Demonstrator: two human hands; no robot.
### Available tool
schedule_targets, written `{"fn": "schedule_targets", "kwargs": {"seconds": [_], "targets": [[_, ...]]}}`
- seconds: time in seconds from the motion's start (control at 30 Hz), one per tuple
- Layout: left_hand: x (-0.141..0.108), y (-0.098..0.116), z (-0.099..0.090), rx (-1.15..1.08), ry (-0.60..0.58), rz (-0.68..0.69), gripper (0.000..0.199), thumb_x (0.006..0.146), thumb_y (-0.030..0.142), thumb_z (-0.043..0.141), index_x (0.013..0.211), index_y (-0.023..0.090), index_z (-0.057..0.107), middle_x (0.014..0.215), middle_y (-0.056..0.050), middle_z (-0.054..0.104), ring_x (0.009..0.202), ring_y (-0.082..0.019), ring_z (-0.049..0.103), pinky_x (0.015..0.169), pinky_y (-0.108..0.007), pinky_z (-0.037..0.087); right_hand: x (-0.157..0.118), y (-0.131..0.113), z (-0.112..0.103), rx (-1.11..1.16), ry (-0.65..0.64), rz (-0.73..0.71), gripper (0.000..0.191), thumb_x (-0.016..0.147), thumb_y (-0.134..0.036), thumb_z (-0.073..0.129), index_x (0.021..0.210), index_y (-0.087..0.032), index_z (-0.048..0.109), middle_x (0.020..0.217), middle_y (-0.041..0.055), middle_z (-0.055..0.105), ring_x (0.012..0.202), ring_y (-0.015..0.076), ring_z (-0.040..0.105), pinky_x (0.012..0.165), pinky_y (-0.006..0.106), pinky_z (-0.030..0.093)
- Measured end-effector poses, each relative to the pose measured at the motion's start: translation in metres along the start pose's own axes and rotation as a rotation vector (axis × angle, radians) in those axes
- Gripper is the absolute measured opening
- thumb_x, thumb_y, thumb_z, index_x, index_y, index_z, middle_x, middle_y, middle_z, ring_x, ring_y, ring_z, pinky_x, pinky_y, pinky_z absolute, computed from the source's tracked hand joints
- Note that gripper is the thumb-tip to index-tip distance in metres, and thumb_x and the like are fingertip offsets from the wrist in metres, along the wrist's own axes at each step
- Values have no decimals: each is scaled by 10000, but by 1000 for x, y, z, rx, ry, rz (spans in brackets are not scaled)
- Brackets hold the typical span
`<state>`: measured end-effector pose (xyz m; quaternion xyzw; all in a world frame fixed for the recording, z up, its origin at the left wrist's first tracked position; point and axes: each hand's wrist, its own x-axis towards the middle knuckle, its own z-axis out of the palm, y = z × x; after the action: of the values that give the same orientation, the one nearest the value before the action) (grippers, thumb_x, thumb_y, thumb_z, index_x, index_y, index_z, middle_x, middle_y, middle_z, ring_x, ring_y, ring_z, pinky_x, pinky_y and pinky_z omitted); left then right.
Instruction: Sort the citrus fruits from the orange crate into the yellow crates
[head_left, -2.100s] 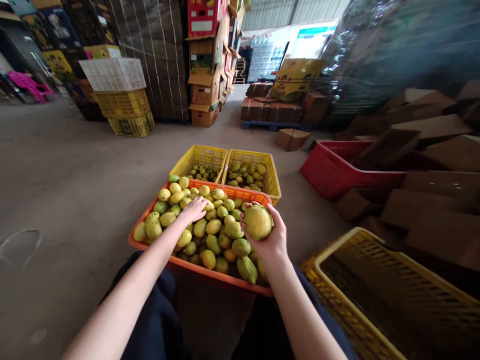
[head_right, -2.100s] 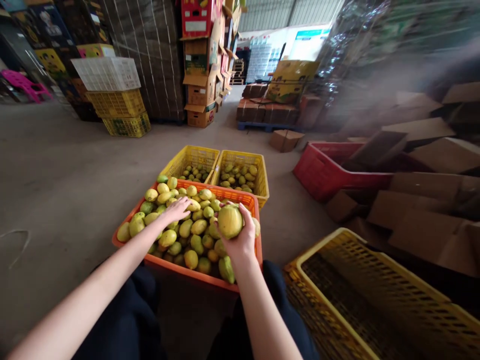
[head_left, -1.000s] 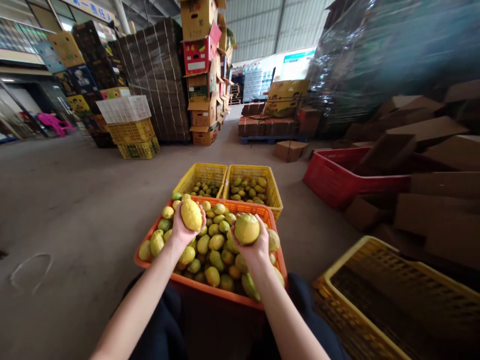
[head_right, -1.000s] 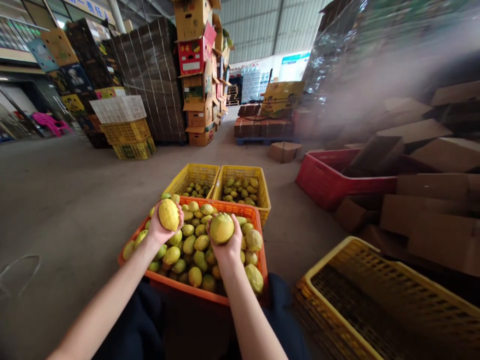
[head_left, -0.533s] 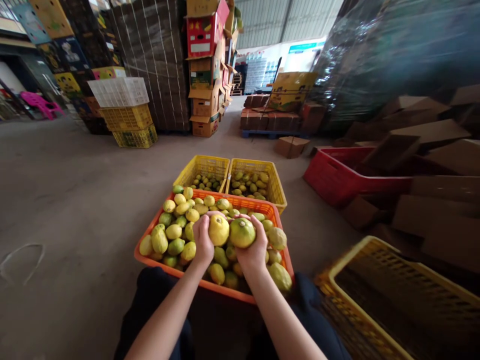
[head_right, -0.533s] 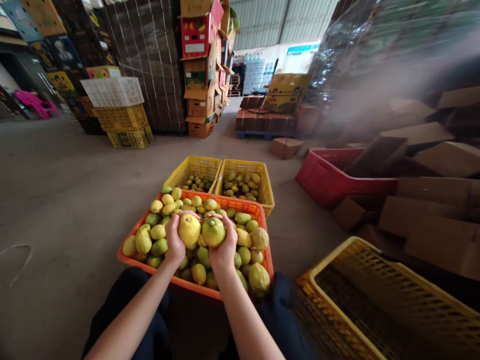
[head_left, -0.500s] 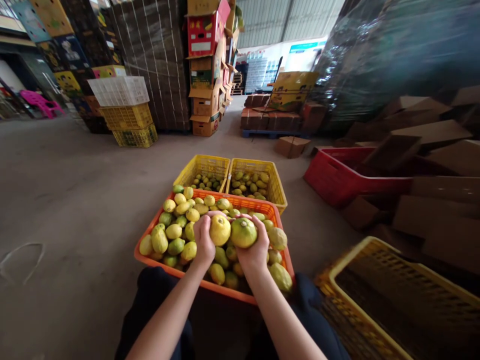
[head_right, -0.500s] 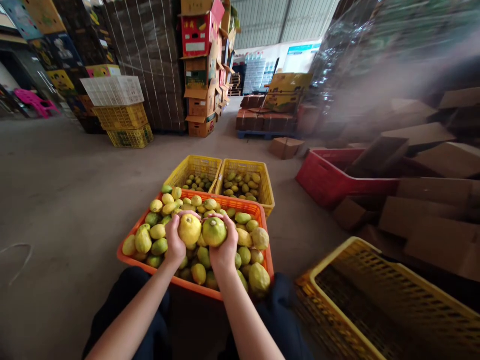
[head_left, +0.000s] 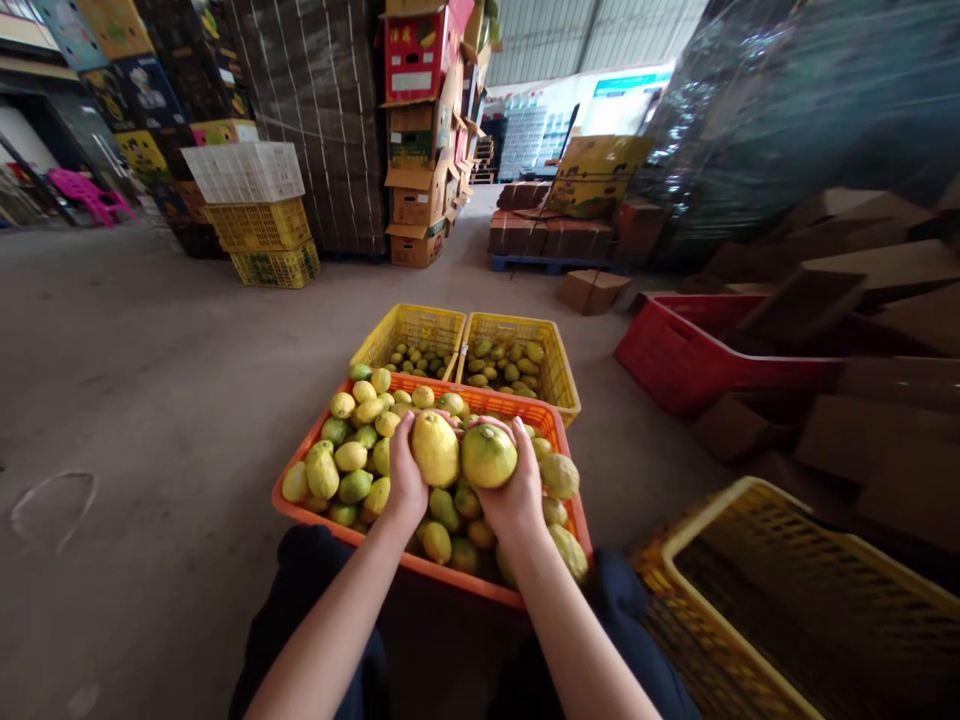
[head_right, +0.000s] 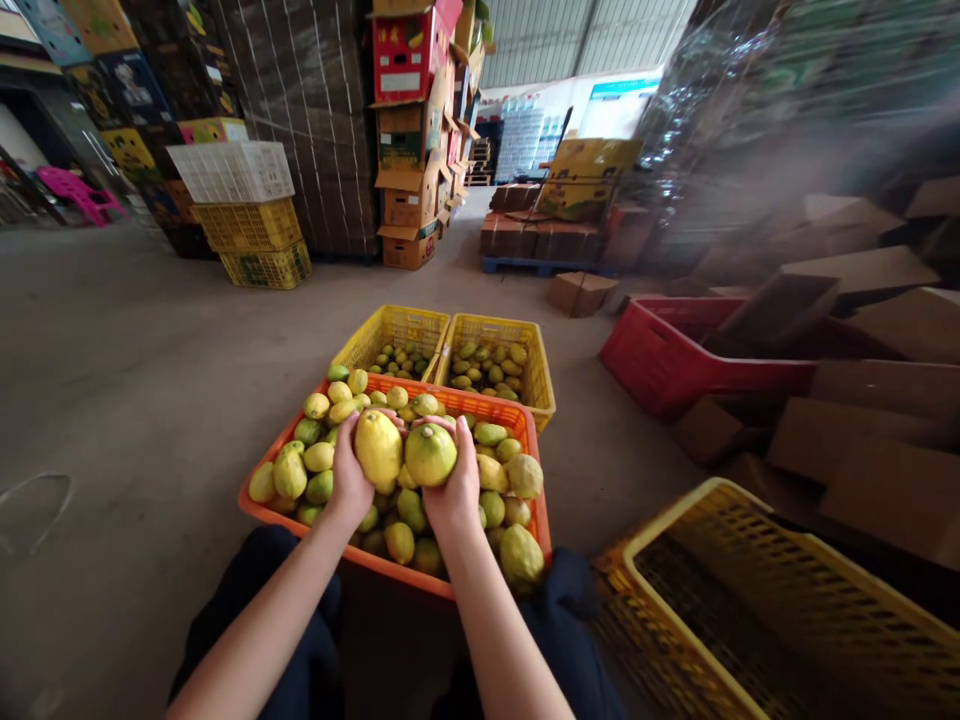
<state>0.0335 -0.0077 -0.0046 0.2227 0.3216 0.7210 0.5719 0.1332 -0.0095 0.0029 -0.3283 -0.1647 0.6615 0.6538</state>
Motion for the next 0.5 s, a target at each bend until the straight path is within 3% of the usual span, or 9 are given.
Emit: {"fn": "schedule_targets", "kwargs": {"seconds": [0.1,0.27,0.5], "targets": [[6,7,5,-158,177,-274,245,945,370,533,867,192,681,794,-58,720,967,-255,741,890,-340,590,2,1,3,107,78,103,201,810,-445,729,890,-262,707,820,-4,774,866,232,764,846,370,646],[12,16,-3,-179,367,-580,167,951,300,529,983,178,638,870,-55,702,958,-249,734,882,-344,592,13,11,-4,167,254,251,130,825,-245,691,953,-254,669,747,-37,750,700,166,734,664,276,646],[13,15,-6,-113,457,-681,159,962,297,502,1056,211,597,881,-28,670,887,-216,716,794,-308,583,18,16,-12,76,352,317,204,787,-224,740,942,-289,624,663,-70,691,631,162,703,599,287,648]]}}
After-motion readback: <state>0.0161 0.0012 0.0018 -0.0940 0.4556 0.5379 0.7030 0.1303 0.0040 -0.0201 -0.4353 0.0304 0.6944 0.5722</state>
